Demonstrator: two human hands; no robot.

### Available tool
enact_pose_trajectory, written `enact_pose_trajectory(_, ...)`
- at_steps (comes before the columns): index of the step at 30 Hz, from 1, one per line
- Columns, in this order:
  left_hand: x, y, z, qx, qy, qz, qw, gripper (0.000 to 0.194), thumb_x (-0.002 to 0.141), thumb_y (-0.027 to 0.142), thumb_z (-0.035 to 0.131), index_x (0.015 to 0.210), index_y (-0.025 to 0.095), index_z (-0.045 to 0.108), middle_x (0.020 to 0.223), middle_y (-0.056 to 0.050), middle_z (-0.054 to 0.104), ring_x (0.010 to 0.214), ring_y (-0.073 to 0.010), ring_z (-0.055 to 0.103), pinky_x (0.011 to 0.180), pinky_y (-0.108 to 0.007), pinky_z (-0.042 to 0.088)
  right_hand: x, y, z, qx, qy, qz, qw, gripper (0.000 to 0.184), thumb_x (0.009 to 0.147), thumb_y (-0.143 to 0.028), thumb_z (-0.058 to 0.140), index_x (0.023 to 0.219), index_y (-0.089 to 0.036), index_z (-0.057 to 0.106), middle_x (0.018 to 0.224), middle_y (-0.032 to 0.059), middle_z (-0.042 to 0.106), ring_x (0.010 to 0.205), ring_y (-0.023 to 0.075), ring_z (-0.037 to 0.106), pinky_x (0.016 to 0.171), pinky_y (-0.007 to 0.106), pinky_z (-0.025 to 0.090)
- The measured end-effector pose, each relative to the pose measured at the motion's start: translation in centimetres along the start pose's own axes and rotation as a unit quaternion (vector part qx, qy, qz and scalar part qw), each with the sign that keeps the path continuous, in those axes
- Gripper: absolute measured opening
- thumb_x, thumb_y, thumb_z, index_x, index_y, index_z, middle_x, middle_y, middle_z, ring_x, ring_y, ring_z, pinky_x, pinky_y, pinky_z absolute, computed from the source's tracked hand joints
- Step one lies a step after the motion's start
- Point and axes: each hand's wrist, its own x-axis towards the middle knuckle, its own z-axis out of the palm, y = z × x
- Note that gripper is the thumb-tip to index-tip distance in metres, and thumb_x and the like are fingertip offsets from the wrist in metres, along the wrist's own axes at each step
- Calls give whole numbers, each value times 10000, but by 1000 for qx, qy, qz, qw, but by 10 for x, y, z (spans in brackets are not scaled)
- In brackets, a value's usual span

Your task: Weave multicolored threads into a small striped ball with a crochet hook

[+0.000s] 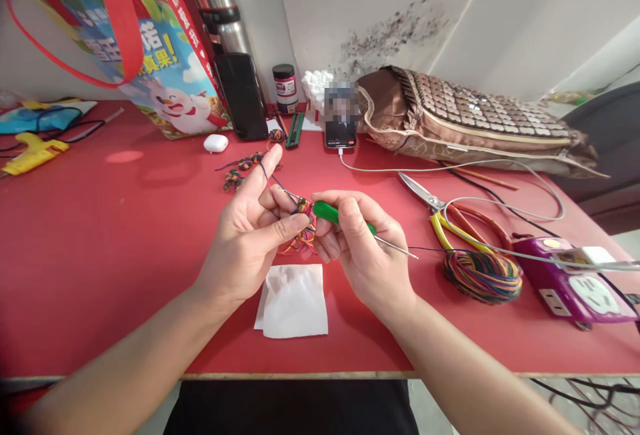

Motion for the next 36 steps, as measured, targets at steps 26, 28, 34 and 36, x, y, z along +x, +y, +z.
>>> enact_pose_trajectory(26,0,-1,2,14,59,28,998,915,740,208,1007,1559,267,603,806,51,731,741,-151,714,644,-272,603,4,1,3,42,13,77,996,345,889,-586,905,975,-253,877,678,-21,667,481,78,346,454,265,435)
enact_pose_trajectory(28,-1,-1,1,20,52,28,998,927,746,211,1007,1574,276,595,807,47,731,729,-154,715,647,-281,610,4,2,2,39,5,83,996,351,909,-585,885,1021,-252,880,692,-18,669,486,80,354,464,272,443)
enact_pose_trajectory(34,-4,2,1,31,47,37,998,885,756,201,1005,1551,290,625,811,37,724,742,-163,705,690,-298,626,0,3,-3,-12,-18,28,999,273,910,-506,906,977,-241,890,702,12,719,499,104,459,483,295,464)
enact_pose_trajectory(36,-4,2,1,27,54,33,998,860,754,189,1001,1529,281,641,823,41,715,757,-154,701,707,-287,624,0,3,-3,-5,-9,23,1000,248,917,-489,904,958,-244,885,702,14,732,490,101,461,480,288,467)
